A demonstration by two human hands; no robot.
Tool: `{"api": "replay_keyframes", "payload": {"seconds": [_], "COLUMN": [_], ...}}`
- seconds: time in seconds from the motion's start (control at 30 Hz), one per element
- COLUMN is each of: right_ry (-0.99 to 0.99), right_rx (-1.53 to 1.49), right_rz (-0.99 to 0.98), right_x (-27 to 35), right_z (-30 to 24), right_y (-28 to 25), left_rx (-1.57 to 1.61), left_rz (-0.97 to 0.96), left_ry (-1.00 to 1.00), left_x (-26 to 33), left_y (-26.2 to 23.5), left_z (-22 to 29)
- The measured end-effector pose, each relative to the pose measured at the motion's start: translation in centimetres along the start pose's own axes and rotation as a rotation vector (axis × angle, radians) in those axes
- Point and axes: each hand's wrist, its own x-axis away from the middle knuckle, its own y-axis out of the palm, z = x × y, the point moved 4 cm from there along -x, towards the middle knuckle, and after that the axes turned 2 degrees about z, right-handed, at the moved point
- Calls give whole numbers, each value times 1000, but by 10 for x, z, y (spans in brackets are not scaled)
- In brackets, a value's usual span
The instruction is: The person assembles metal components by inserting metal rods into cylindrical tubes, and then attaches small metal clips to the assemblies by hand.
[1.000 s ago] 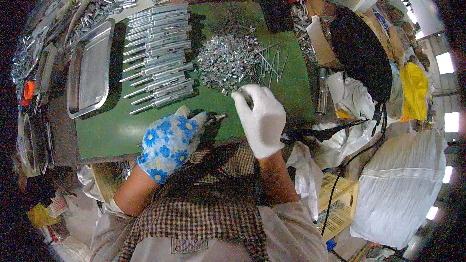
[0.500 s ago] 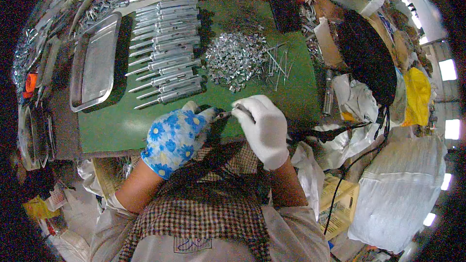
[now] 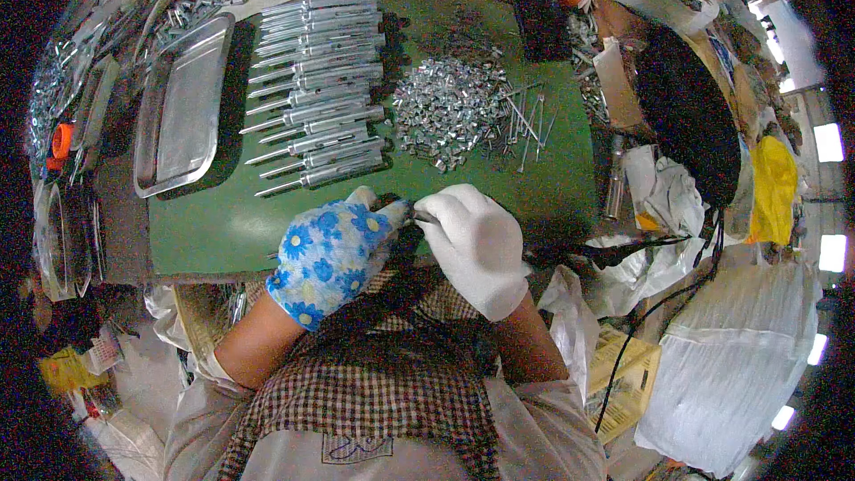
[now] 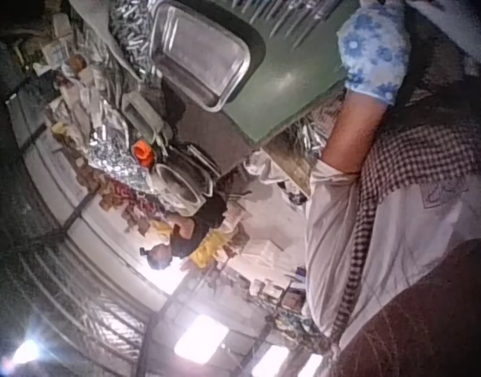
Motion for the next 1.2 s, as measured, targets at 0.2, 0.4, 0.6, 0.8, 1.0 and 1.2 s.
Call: {"api": "replay_keyframes", "payload": {"seconds": [0.2,0.4,0.6,0.8,1.0,1.2], "right_ry": [59,30,-37,242,178,-26], "right_rx": [-28,-62,-171,-1265,-1807,-1294], "right_rz": [-57,-118,-114,143,325,304], "right_x": [0,-9,-12,-16,-26,-17], "right_z": [5,9,10,18,10,5], "right_y": [2,-3,-8,10,28,36], "left_rx": [-24,-99,-182,-175,-194,-161], "left_rz": [21,28,-44,-44,-88,-143], "left_ry": [22,94,98,125,119,102], "left_x": [0,2,-2,-1,-2,-8], "left_y": [1,3,6,0,2,0], "left_z": [1,1,-1,4,3,3]}}
